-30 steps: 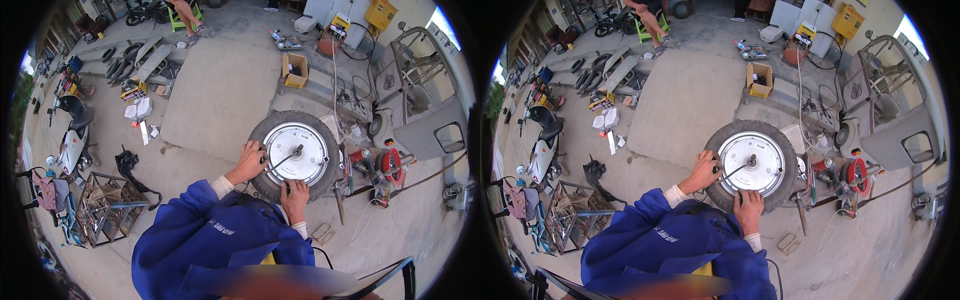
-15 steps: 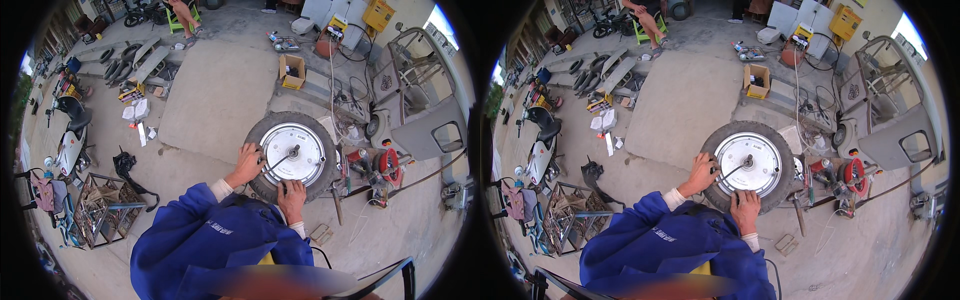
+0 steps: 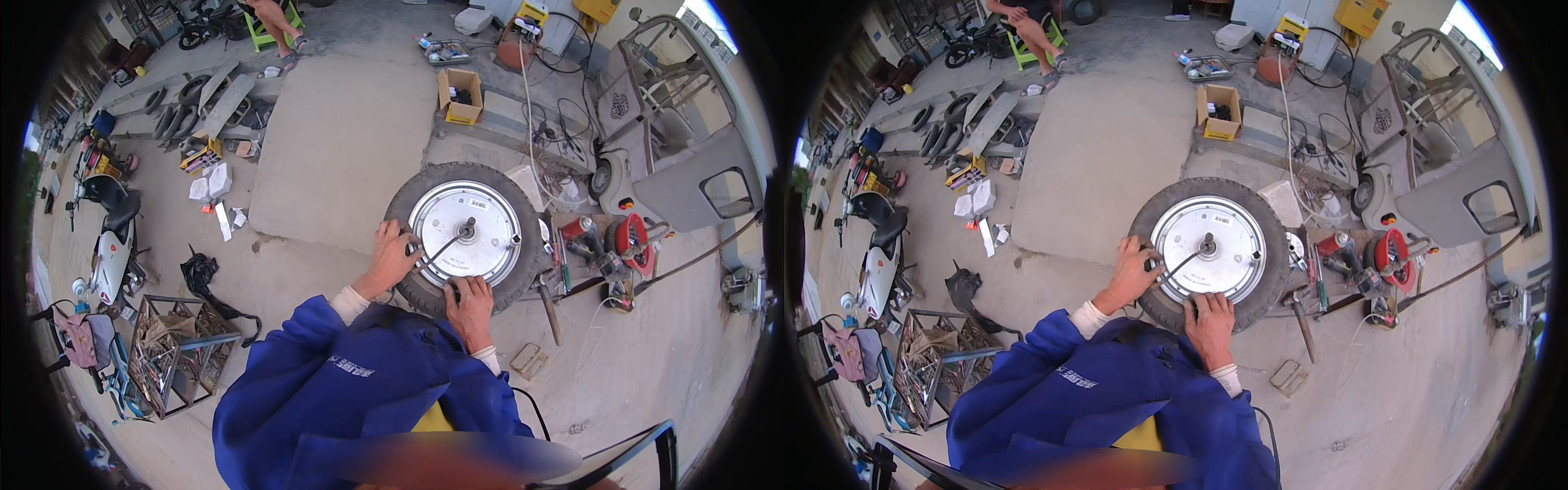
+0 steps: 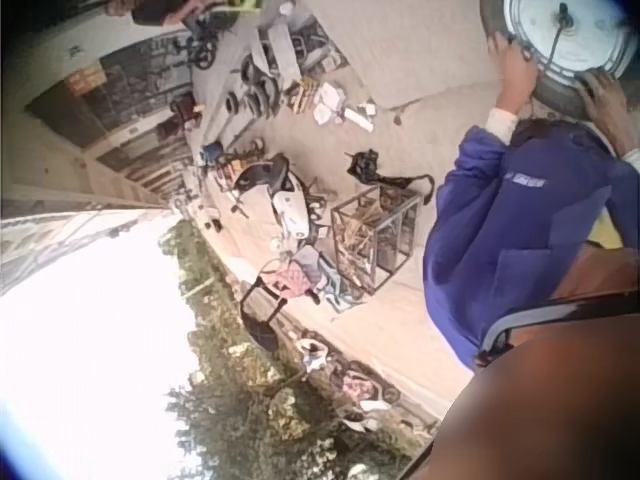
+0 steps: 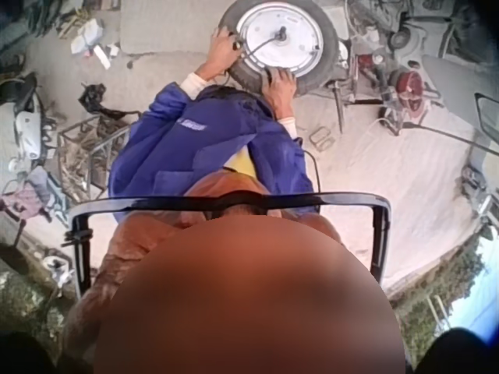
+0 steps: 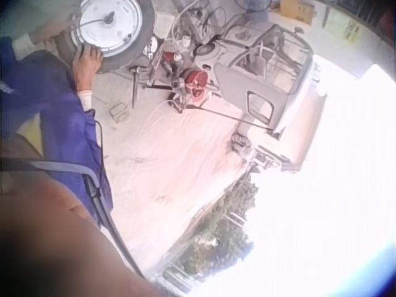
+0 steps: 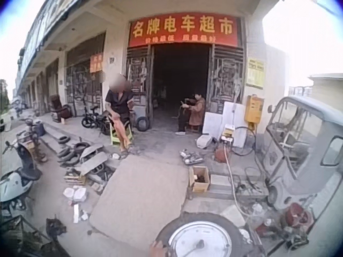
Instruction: The person works on a small tire mounted on a rim, using a tool to manipulate the valve stem and then inserting a metal clip into the rim. The person rotates the tire and continues adjusting the valve area before lifting the tire to inspect it.
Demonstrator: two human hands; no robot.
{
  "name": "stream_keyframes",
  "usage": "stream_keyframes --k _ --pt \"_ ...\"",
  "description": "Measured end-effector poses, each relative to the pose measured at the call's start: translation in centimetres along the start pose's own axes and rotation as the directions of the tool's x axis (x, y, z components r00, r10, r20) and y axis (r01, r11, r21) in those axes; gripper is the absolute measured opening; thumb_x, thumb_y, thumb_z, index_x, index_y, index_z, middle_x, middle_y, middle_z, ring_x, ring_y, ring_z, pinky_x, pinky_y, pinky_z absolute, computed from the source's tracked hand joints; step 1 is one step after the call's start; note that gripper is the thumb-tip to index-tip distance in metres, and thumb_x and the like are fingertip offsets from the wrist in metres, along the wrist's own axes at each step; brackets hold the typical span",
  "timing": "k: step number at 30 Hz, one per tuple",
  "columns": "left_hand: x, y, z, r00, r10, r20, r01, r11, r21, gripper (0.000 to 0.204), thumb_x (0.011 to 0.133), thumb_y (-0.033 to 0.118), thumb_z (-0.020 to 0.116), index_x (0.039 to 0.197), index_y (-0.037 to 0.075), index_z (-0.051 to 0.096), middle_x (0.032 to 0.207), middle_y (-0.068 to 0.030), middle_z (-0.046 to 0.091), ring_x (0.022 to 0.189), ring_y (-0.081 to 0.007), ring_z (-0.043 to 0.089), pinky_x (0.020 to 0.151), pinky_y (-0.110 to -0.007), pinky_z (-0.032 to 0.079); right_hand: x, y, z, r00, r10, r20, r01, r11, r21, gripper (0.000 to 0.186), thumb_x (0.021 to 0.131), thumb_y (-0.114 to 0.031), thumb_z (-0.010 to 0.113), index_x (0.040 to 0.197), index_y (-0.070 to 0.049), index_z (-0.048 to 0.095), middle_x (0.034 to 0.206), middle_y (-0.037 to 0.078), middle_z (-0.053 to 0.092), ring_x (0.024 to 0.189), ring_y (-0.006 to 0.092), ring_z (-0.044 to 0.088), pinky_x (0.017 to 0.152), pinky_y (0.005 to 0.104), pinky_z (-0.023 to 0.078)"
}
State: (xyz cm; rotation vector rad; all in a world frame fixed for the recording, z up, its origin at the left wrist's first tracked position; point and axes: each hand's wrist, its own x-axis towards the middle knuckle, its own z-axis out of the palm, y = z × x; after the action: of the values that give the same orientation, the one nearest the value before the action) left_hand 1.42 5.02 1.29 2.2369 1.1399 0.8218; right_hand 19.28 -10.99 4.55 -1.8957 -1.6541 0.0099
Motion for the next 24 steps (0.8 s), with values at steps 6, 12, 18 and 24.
stream_keyframes --k 6,12,18,24 --pt "0.1 -0.4 -0.4 0.997 -0.069 0.044 0.066 0.996 0.055 0.023 0.089 0.018 0.085 0.104 0.001 0.082 0.124 -0.0172 0.063 0.126 -0.0394 0.053 0.110 -0.052 0.042 0.4 0.6 -1.0 0.996 -0.041 -0.079 0.055 0.980 0.193 0.018 0.094 -0.018 0.080 0.108 -0.007 0.076 0.109 0.013 0.075 0.107 0.0344 0.069 0.099 0.0460 0.055" --pt "0.1 -0.2 -0.5 0.991 -0.112 0.077 0.115 0.992 -0.041 0.019 0.088 0.008 0.083 0.106 0.001 0.081 0.131 -0.0155 0.060 0.133 -0.0373 0.049 0.117 -0.050 0.039 0.1 5.3 -5.3 0.912 0.146 -0.383 -0.052 0.969 0.243 0.018 0.092 -0.008 0.085 0.107 -0.005 0.077 0.104 0.012 0.075 0.096 0.0343 0.070 0.085 0.0447 0.057" --pt "0.1 0.1 -0.7 0.988 -0.117 0.105 0.117 0.993 0.009 0.016 0.089 0.007 0.083 0.104 0.001 0.080 0.133 -0.0165 0.060 0.134 -0.0377 0.048 0.116 -0.051 0.041 -2.7 23.8 -1.4 0.742 0.612 -0.272 -0.626 0.778 0.043 0.019 0.100 -0.024 0.076 0.114 -0.011 0.079 0.116 0.016 0.076 0.112 0.0389 0.070 0.098 0.0495 0.056" --pt "0.0 -0.4 -0.9 0.988 -0.119 0.103 0.118 0.993 0.014 0.017 0.088 0.006 0.083 0.104 0.003 0.079 0.134 -0.0167 0.061 0.135 -0.0377 0.049 0.118 -0.051 0.040 -2.3 35.6 4.2 0.779 0.625 -0.057 -0.586 0.692 -0.421 0.025 0.099 -0.024 0.067 0.119 -0.019 0.081 0.126 0.011 0.076 0.126 0.0334 0.066 0.104 0.0548 0.048"
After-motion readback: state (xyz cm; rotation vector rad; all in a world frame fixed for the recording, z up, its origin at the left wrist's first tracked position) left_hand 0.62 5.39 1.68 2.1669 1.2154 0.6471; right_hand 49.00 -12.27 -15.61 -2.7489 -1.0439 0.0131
